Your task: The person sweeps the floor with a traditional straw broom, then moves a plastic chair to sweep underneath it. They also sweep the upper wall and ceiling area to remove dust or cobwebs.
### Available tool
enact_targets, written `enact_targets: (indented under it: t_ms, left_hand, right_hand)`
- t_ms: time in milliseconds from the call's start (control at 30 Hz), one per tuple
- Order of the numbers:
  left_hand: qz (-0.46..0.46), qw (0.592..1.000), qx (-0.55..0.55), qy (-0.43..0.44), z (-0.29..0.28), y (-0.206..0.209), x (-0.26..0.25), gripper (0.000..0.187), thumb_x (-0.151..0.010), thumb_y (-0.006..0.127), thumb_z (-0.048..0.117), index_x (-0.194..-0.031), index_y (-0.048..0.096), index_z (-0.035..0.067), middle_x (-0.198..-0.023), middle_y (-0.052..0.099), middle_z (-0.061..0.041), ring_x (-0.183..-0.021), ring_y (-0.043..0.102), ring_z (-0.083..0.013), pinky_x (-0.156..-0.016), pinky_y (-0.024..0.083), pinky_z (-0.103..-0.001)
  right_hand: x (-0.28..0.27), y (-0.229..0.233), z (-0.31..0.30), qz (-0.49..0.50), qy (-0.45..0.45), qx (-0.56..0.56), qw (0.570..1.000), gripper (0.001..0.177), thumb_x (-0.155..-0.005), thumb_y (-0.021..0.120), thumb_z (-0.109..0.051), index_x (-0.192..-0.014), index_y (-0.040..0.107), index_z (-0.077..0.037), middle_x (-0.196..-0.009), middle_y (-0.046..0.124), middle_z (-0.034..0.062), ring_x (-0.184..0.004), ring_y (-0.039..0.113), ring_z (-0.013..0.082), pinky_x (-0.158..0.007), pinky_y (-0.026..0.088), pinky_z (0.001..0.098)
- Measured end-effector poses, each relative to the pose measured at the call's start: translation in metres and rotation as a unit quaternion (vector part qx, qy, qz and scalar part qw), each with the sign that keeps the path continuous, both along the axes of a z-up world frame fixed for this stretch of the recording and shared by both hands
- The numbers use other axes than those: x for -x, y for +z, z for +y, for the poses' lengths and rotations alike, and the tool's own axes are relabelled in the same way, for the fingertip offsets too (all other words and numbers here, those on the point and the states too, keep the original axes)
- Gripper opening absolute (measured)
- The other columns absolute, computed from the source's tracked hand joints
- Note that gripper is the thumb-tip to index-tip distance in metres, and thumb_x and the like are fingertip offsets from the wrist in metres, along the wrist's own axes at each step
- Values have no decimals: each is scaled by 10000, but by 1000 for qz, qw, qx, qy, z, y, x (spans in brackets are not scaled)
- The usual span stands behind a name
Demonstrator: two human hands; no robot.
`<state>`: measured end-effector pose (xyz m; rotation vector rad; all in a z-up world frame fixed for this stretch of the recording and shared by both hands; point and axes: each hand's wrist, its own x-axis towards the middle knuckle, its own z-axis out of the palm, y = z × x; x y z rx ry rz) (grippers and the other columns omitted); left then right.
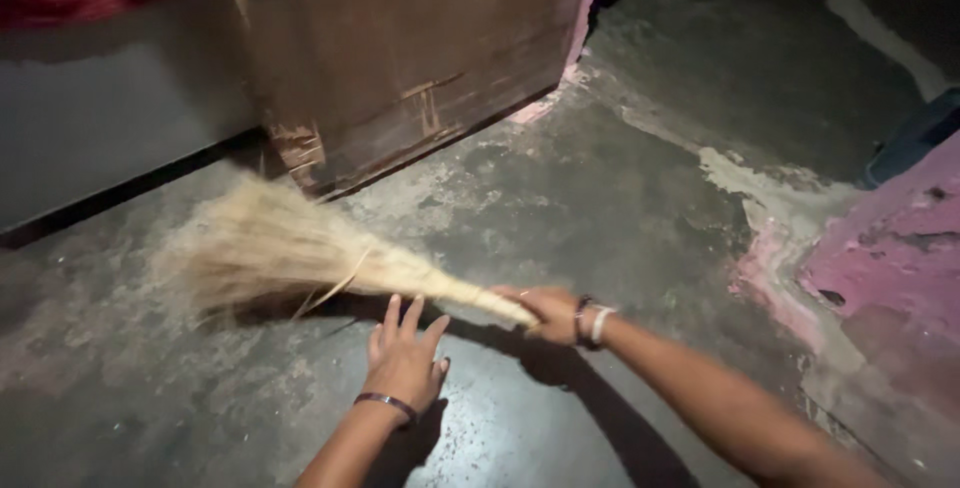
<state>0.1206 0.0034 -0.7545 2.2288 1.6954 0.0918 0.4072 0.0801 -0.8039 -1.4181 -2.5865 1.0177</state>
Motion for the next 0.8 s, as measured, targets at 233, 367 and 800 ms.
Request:
enact_targets:
  t_ms: [233, 367, 800]
  left_hand:
    - [68, 997, -12, -30, -6, 20, 54, 656, -852, 732, 287, -1460, 487, 259, -1663, 171, -140, -1552, 33, -393, -1204, 156, -634]
    - [121, 992, -27, -25, -13, 15, 105, 637, -845, 721, 277, -1447, 510, 276, -1665, 166, -123, -1556, 23, -388, -1209, 145, -633]
    - [125, 970, -210, -12, -9, 28, 170, 648, -852, 638, 410, -1477, 489, 332, -1669, 233, -81, -1546, 125, -382, -1137, 211, -703]
  right_hand:
    - [-143, -17, -17, -116, -234, -128, 957, 763, -776, 715, -142, -1472, 405, -173, -1199, 685, 206, -1098, 671, 392, -933, 536, 500]
    - [-112, -103, -27, -204, -346, 14, 916, 592, -885, 693, -230, -1419, 473, -101, -1192, 703, 226, -1092, 706, 385, -957, 561, 485]
    - [209, -49, -119, 37, -91, -27, 995, 562, -823, 679, -197, -1361, 525, -152, -984, 723, 247, -939, 689, 455, -813, 540, 543]
